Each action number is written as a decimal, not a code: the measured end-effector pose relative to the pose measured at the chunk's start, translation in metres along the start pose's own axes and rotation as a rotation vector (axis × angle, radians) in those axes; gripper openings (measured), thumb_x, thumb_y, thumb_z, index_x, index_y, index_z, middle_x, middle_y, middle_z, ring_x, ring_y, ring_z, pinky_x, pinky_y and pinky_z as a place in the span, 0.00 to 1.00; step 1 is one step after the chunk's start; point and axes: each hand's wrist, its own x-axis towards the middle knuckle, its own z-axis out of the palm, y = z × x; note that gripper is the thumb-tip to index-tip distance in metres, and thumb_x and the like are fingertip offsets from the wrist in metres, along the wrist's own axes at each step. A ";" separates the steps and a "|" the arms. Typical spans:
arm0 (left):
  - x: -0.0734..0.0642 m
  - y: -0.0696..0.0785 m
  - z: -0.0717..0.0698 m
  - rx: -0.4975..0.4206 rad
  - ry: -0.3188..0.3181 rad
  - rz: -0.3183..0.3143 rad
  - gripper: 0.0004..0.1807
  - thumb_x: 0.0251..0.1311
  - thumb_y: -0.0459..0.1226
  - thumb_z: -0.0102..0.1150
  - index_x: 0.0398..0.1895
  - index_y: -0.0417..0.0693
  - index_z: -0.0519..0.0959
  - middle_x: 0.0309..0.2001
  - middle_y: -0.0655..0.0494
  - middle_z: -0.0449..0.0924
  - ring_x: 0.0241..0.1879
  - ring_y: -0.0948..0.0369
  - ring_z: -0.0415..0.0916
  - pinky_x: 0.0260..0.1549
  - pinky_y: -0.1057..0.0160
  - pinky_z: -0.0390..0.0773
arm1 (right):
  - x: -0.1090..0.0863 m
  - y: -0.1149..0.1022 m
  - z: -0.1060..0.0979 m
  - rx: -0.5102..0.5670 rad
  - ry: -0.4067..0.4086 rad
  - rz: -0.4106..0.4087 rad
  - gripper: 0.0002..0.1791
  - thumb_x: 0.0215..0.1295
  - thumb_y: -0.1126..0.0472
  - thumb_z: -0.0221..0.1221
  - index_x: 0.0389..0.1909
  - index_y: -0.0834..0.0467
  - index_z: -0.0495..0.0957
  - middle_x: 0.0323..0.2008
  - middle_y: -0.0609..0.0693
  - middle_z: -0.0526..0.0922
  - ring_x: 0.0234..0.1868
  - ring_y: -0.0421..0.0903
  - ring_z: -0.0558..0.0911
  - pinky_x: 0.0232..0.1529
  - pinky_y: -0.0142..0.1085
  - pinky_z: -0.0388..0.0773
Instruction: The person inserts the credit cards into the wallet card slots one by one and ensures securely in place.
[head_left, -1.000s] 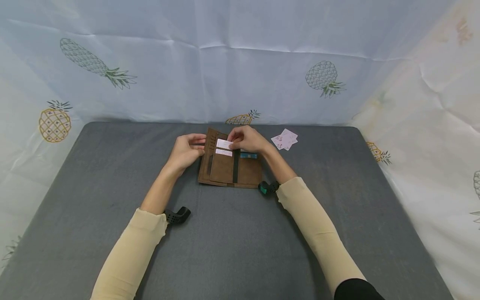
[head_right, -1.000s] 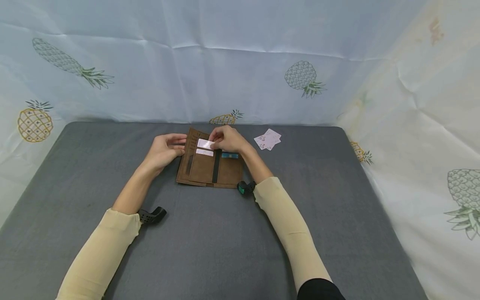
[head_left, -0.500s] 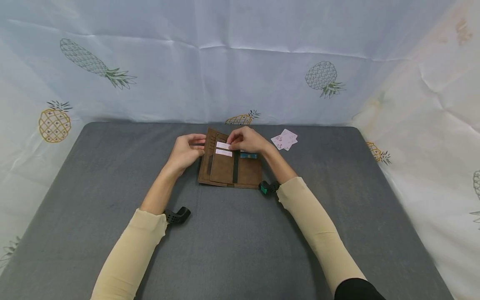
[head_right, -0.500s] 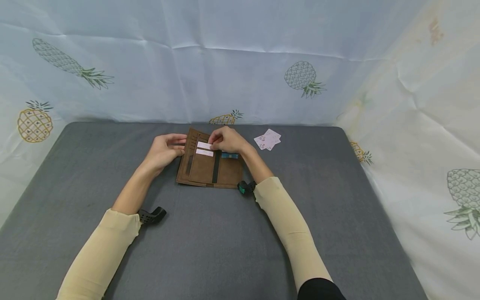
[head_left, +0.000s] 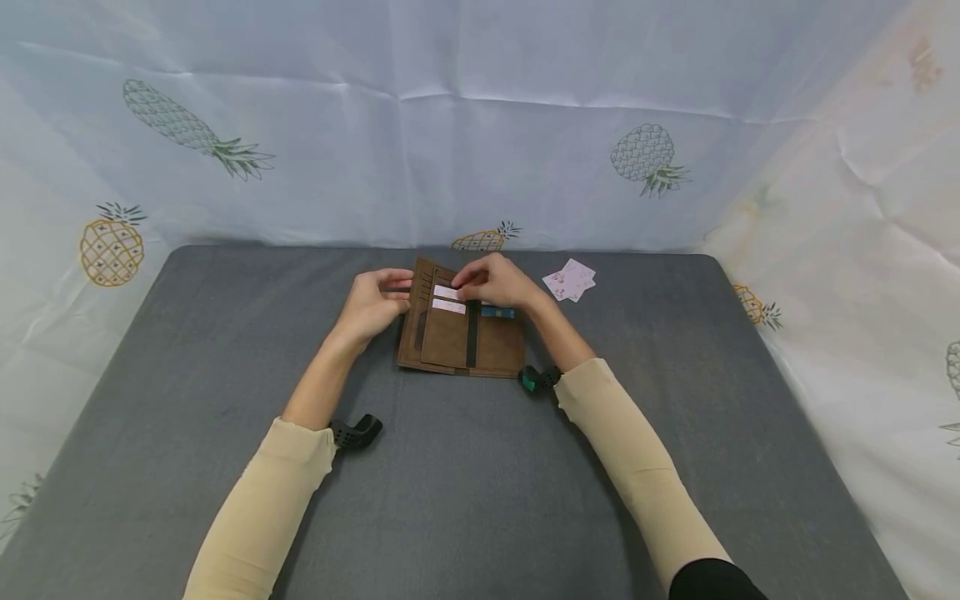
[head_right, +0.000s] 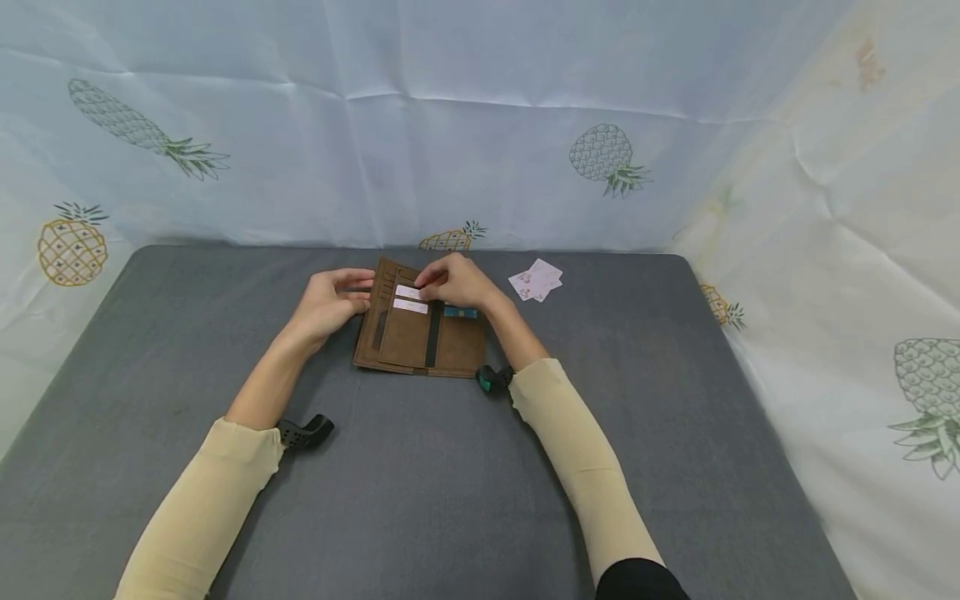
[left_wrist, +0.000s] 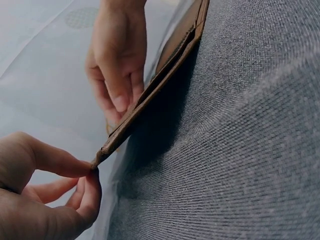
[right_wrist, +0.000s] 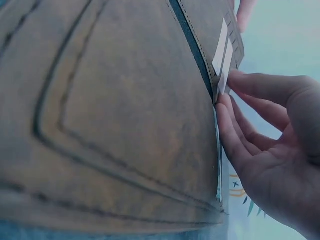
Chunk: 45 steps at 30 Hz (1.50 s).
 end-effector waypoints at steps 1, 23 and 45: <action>0.000 0.000 0.000 0.004 -0.002 0.001 0.30 0.73 0.23 0.54 0.78 0.37 0.71 0.73 0.33 0.73 0.71 0.40 0.77 0.67 0.48 0.82 | 0.000 0.001 0.000 0.007 0.001 -0.007 0.13 0.76 0.63 0.67 0.55 0.63 0.88 0.51 0.61 0.92 0.48 0.54 0.91 0.47 0.38 0.84; 0.002 0.001 0.003 0.001 -0.005 -0.006 0.31 0.72 0.22 0.53 0.78 0.37 0.71 0.73 0.34 0.73 0.71 0.39 0.77 0.70 0.44 0.80 | -0.046 0.015 -0.054 0.037 0.217 0.159 0.22 0.79 0.61 0.63 0.66 0.69 0.80 0.64 0.68 0.84 0.65 0.66 0.84 0.67 0.58 0.82; 0.002 -0.001 -0.001 -0.006 -0.006 -0.010 0.31 0.72 0.22 0.53 0.79 0.37 0.70 0.73 0.33 0.73 0.72 0.39 0.76 0.70 0.45 0.80 | -0.090 0.063 -0.090 -0.138 0.388 0.454 0.34 0.74 0.49 0.68 0.67 0.72 0.78 0.64 0.71 0.82 0.63 0.66 0.82 0.66 0.60 0.82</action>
